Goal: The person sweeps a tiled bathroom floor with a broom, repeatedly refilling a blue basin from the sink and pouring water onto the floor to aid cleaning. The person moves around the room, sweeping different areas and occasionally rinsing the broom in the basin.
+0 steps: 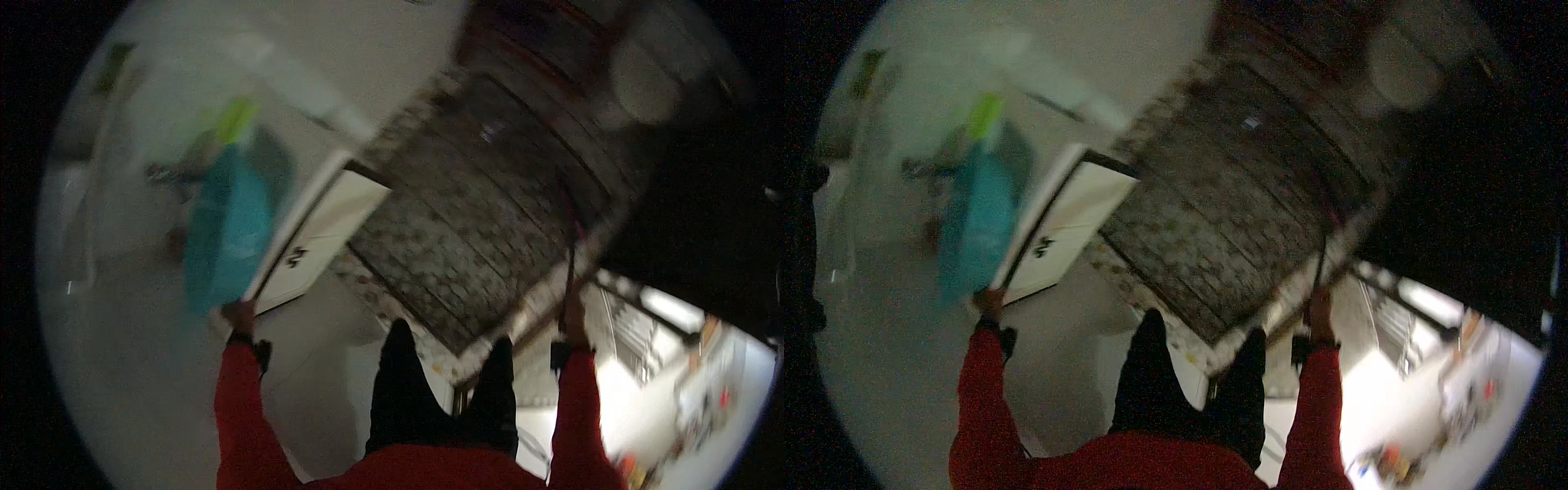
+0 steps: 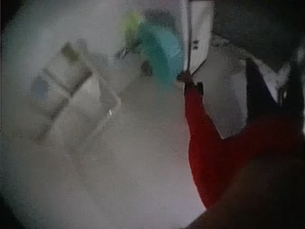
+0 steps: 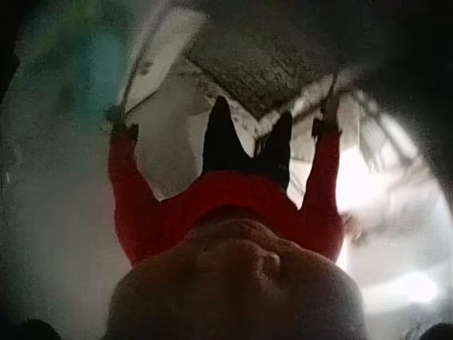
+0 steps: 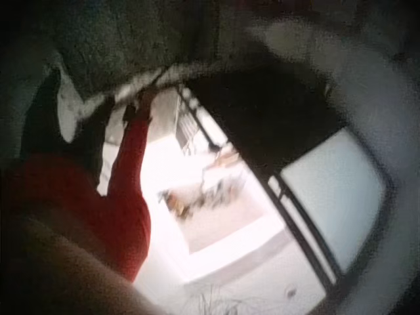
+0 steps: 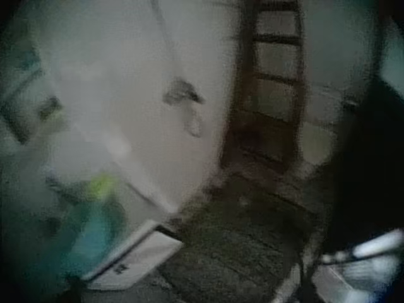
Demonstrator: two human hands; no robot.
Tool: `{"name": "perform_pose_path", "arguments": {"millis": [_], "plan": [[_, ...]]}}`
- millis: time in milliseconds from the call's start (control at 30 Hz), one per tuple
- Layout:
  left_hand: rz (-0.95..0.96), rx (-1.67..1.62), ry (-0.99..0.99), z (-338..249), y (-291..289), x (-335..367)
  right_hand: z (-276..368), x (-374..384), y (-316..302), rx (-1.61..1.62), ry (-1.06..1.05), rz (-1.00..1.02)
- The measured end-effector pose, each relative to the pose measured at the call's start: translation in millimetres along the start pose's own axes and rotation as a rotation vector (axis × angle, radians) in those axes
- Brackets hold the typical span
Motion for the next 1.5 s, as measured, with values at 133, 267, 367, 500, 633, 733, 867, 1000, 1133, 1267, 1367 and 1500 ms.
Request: {"name": "perform_pose_path", "arguments": {"millis": [133,267,367,500,633,733,867,1000,1133,1267,1367,1500], "plan": [[-0.155,0.190,-0.333,-19.7,1.3,-30.2,-74.5,-71.3,50.1,0.099,0.127,0.120],[-0.236,0.185,-0.225,-54.2,-20.2,-37.9,-104.8,-140.5,100.3,0.095,0.230,0.228],[-0.336,0.098,-0.241,-59.8,-33.4,-53.9,-77.6,-159.8,125.2,-0.043,0.414,0.259],[-0.301,0.199,-0.234,-65.3,-39.0,-57.8,-43.1,-164.2,179.3,0.267,0.474,0.352],[-0.285,0.141,-0.228,-70.0,-45.1,-59.5,-20.9,-154.4,252.0,0.268,0.352,0.525],[-0.074,0.105,-0.269,-66.5,-37.2,-54.6,-20.5,-140.1,314.1,0.547,0.525,0.422],[-0.167,0.039,-0.312,-65.0,-34.6,-60.4,3.8,-134.3,370.9,-0.103,-0.063,0.709],[-0.330,-0.009,-0.274,-83.2,-34.0,-89.3,16.7,-139.4,409.3,-0.512,-0.326,0.680],[-0.481,-0.214,-0.188,-120.2,-41.8,-137.9,29.3,-161.1,446.2,-0.716,-0.389,0.796],[-0.691,-0.537,0.037,-148.7,-46.3,-187.4,0.2,-151.4,432.3,0.010,0.322,0.482],[-0.500,-0.779,0.094,-156.7,-36.0,-190.9,-41.8,-138.0,408.2,0.441,0.895,0.499],[-0.226,-1.041,0.158,-171.1,-22.3,-190.4,-59.0,-94.7,357.1,-0.296,0.643,0.930]]}}
Point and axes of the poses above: each hand's wrist, its own x-axis towards the middle knuckle, its own y-axis out of the palm, z = x × y, the point moved 5 cm from there along x, towards the middle knuckle, and after that the axes turned 2 degrees about z, right-handed, at the moved point
